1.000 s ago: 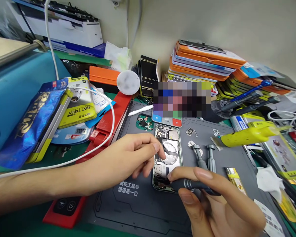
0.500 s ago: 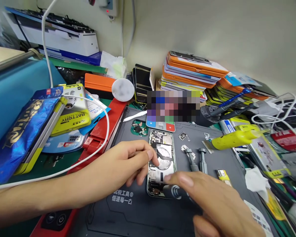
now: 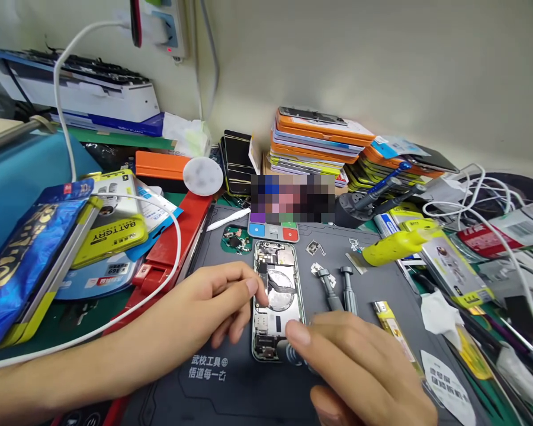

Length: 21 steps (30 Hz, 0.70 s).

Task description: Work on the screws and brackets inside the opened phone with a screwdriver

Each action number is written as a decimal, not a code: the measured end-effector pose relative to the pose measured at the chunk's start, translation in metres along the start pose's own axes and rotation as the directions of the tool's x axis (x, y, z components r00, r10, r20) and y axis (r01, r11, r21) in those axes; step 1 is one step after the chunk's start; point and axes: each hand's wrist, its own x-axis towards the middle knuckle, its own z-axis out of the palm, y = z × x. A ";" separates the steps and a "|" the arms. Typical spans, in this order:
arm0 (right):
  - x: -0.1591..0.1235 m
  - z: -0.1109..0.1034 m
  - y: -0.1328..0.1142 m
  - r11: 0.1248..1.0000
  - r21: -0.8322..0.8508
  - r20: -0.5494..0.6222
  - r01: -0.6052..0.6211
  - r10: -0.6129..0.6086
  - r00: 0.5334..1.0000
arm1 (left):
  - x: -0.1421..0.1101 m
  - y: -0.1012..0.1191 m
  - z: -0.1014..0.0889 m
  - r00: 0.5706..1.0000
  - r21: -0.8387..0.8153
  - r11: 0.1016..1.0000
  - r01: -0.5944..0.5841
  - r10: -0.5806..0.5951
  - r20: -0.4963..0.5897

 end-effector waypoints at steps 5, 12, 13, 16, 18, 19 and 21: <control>0.001 0.004 -0.002 0.999 0.040 -0.047 0.006 -0.004 0.999 | 0.001 0.001 0.001 1.000 -0.013 1.000 0.008 -0.008 -0.012; 0.002 0.001 0.003 0.993 0.117 0.036 0.000 -0.004 0.999 | 0.002 0.001 0.001 1.000 0.005 1.000 -0.009 0.009 -0.011; 0.002 0.001 0.003 0.992 0.127 0.041 0.005 -0.010 0.999 | 0.002 0.000 0.001 1.000 0.007 1.000 -0.009 0.009 -0.012; 0.003 0.001 0.003 0.991 0.131 0.065 0.024 -0.033 0.997 | 0.000 0.000 0.002 1.000 0.010 1.000 -0.011 0.011 -0.012; 0.003 0.003 0.003 0.993 0.115 0.076 0.025 -0.034 0.997 | -0.001 0.000 0.002 1.000 0.015 1.000 -0.008 0.009 -0.004; 0.003 0.004 0.003 0.994 0.108 0.078 0.021 -0.030 0.996 | -0.001 0.001 0.002 1.000 0.022 1.000 -0.008 0.007 0.001; 0.003 0.008 0.003 0.995 0.097 0.075 0.016 -0.023 0.997 | -0.002 0.003 0.003 1.000 0.045 0.999 -0.020 0.019 0.020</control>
